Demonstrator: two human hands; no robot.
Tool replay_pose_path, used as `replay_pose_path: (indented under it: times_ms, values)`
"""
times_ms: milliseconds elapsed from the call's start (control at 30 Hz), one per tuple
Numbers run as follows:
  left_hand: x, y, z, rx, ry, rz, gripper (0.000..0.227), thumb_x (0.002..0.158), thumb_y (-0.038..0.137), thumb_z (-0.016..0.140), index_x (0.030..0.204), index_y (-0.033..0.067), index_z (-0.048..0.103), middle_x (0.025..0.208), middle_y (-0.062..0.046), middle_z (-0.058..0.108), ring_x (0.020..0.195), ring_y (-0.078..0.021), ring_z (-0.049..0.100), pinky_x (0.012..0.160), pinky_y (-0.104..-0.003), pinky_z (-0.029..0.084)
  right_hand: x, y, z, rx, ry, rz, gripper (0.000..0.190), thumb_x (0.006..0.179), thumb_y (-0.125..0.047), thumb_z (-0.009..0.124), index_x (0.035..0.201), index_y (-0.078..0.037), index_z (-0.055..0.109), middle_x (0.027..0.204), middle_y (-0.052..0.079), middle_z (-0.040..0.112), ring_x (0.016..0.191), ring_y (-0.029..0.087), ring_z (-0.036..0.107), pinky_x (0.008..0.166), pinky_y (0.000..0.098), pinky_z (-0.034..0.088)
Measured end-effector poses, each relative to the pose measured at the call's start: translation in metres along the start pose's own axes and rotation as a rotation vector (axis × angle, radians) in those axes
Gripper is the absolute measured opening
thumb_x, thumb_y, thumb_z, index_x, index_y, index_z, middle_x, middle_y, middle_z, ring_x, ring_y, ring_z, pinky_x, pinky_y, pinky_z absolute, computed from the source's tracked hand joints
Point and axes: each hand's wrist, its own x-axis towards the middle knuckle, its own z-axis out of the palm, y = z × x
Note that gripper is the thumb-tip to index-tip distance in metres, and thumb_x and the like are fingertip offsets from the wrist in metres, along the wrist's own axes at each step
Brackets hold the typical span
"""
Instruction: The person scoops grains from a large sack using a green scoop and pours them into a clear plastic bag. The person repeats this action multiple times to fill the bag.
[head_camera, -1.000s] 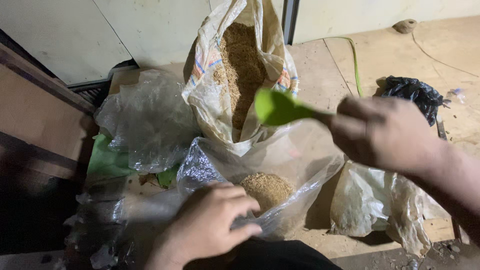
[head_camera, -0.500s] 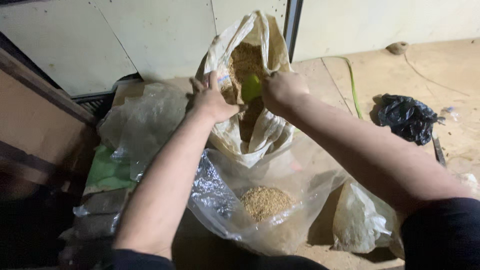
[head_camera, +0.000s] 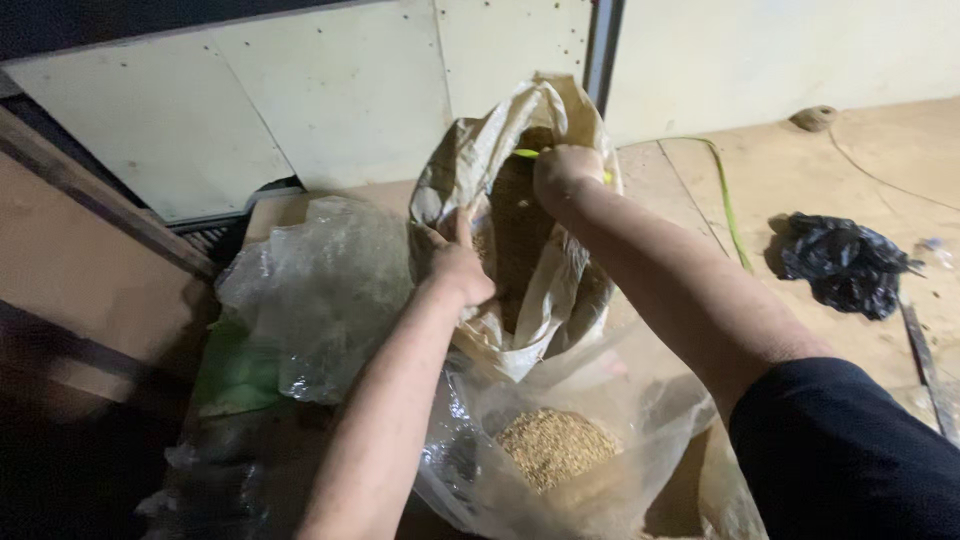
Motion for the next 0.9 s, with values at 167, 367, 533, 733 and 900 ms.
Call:
replay_pose_path:
  times_ms: [167,367,533,733,900]
  values:
    - [0.009,-0.012,0.009,-0.164,-0.037,0.053,0.136,0.073,0.006,0.072,0.168,0.0182,-0.026,0.152,-0.036,0.044,0.127,-0.0433,0.066,0.107,-0.039,0.053,-0.004,-0.001,0.0,0.044,-0.136,-0.012,0.028,0.106,-0.022,0.049,0.122,-0.007,0.066,0.116,0.018,0.073,0.099,0.028,0.073,0.079,0.0412,0.06]
    - [0.018,-0.015,0.013,-0.172,0.036,0.028,0.142,0.073,0.026,0.093,0.159,0.0245,-0.02,0.162,-0.04,0.007,0.124,-0.043,0.06,0.104,-0.041,0.051,-0.028,0.011,0.006,0.462,-0.26,0.164,0.03,0.103,-0.021,0.051,0.128,-0.009,0.061,0.116,0.018,0.071,0.098,0.029,0.072,0.083,0.0415,0.059]
    - [0.01,-0.016,0.009,-0.084,0.06,0.058,0.138,0.077,0.03,0.09,0.164,0.0169,-0.016,0.143,-0.029,0.056,0.122,-0.0417,0.063,0.109,-0.043,0.051,-0.043,0.012,0.007,0.651,-0.285,0.223,0.035,0.101,-0.021,0.052,0.134,-0.01,0.056,0.115,0.019,0.069,0.098,0.029,0.07,0.086,0.0418,0.059]
    - [0.001,-0.017,0.0,-0.177,0.029,-0.015,0.13,0.078,0.028,0.09,0.164,0.0253,-0.008,0.149,-0.029,0.045,0.126,-0.0405,0.058,0.106,-0.047,0.05,-0.039,0.021,0.013,0.298,-0.387,-0.109,0.032,0.098,-0.016,0.053,0.123,-0.005,0.07,0.111,0.018,0.073,0.096,0.03,0.073,0.087,0.0429,0.06]
    - [0.006,-0.022,-0.003,-0.089,0.047,0.001,0.126,0.078,0.033,0.089,0.165,0.0256,-0.002,0.145,-0.028,0.051,0.126,-0.04,0.06,0.109,-0.045,0.048,-0.021,0.033,0.029,0.34,-0.429,-0.208,0.032,0.096,-0.022,0.057,0.121,-0.006,0.07,0.106,0.017,0.075,0.09,0.03,0.075,0.081,0.0435,0.064]
